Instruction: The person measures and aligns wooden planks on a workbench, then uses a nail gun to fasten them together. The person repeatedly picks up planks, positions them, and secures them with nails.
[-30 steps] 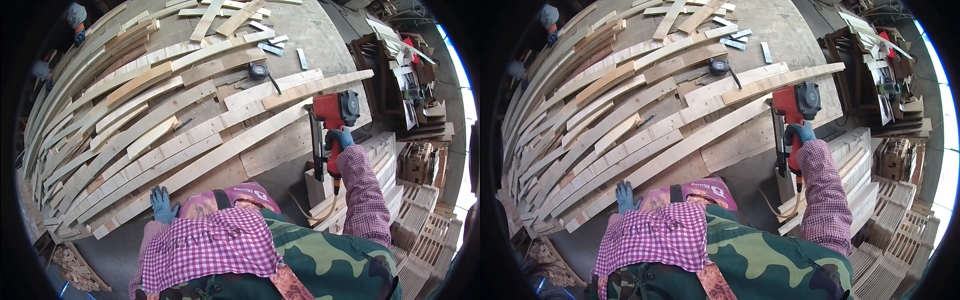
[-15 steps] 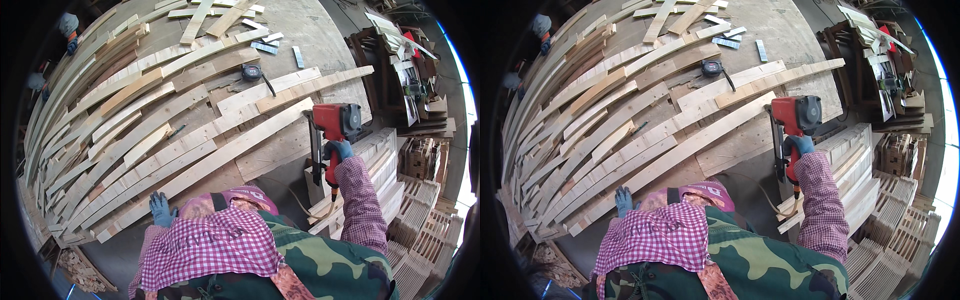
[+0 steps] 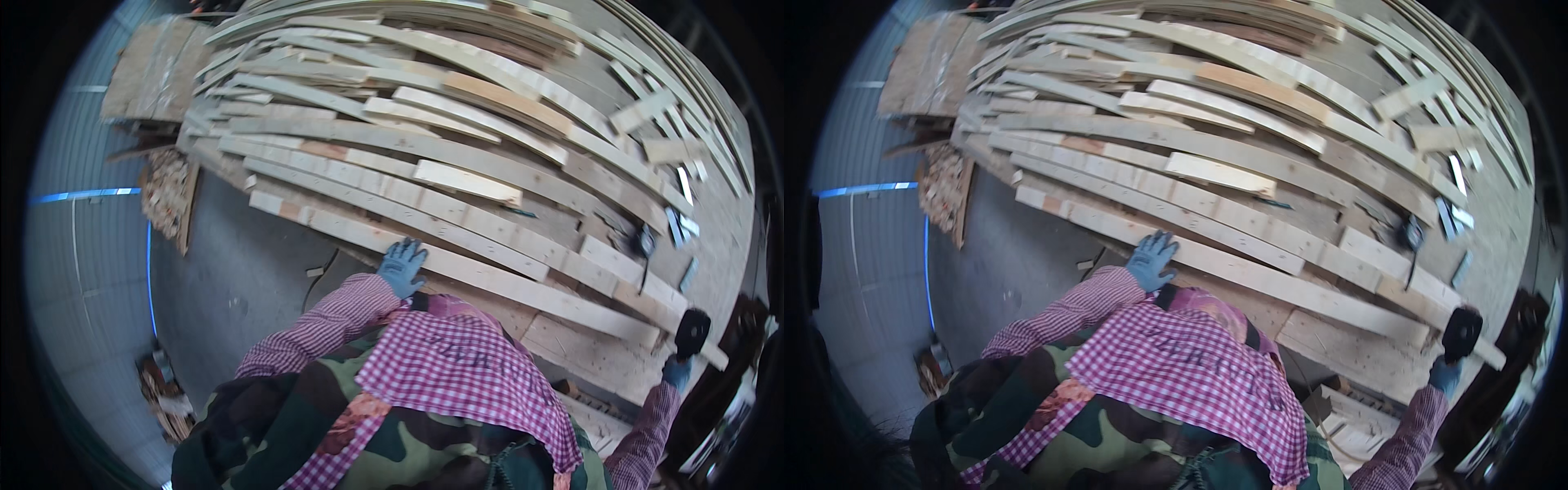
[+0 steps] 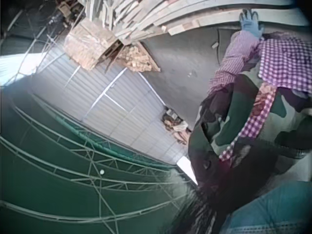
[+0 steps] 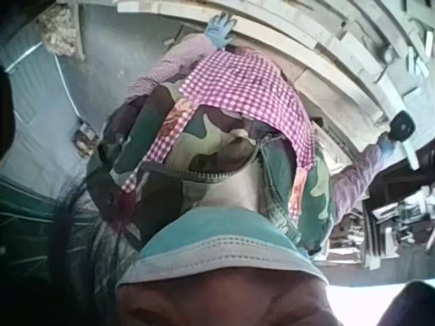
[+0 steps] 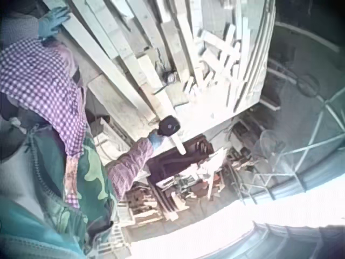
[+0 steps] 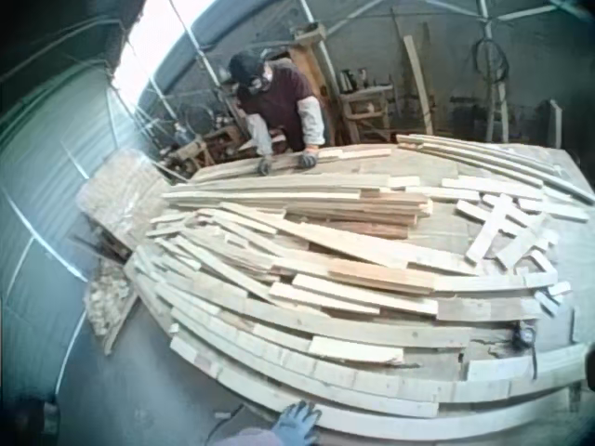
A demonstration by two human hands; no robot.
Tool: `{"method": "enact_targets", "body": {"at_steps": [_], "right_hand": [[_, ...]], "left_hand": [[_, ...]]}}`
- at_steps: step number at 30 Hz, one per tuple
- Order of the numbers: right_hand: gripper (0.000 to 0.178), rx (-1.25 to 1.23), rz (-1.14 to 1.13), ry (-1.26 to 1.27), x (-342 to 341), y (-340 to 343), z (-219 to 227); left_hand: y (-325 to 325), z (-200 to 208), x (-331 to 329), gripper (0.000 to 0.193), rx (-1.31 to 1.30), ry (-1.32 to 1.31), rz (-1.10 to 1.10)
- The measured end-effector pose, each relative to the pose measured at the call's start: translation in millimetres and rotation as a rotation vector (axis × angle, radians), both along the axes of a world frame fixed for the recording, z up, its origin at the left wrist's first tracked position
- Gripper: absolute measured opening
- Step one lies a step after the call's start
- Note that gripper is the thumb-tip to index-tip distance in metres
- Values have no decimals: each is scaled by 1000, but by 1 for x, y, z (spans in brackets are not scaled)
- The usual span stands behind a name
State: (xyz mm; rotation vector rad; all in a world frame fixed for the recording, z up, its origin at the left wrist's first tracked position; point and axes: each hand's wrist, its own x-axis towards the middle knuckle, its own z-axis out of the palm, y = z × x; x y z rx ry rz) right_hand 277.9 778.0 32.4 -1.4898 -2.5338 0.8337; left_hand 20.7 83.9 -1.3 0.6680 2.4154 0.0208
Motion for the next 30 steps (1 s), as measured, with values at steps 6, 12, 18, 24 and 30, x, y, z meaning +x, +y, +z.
{"method": "enact_targets", "body": {"at_steps": [6, 12, 18, 24, 30], "right_hand": [[52, 464, 210, -310, -21, 75, -81], [80, 578, 409, -486, -71, 18, -81], [66, 631, 513, -110, -108, -141, -39], [80, 339, 1134, -278, -133, -355, -44], [92, 327, 1018, -303, -149, -370, -66]], "left_hand": [[-18, 1, 22, 59, 160, 91, 437], [-41, -33, 44, 69, 272, 409, 1001], [-44, -45, 22, 81, 374, 444, 1316], [-53, -58, 2, 84, 531, 461, 1488], [-112, -111, 20, 62, 1187, 437, 1577]]}}
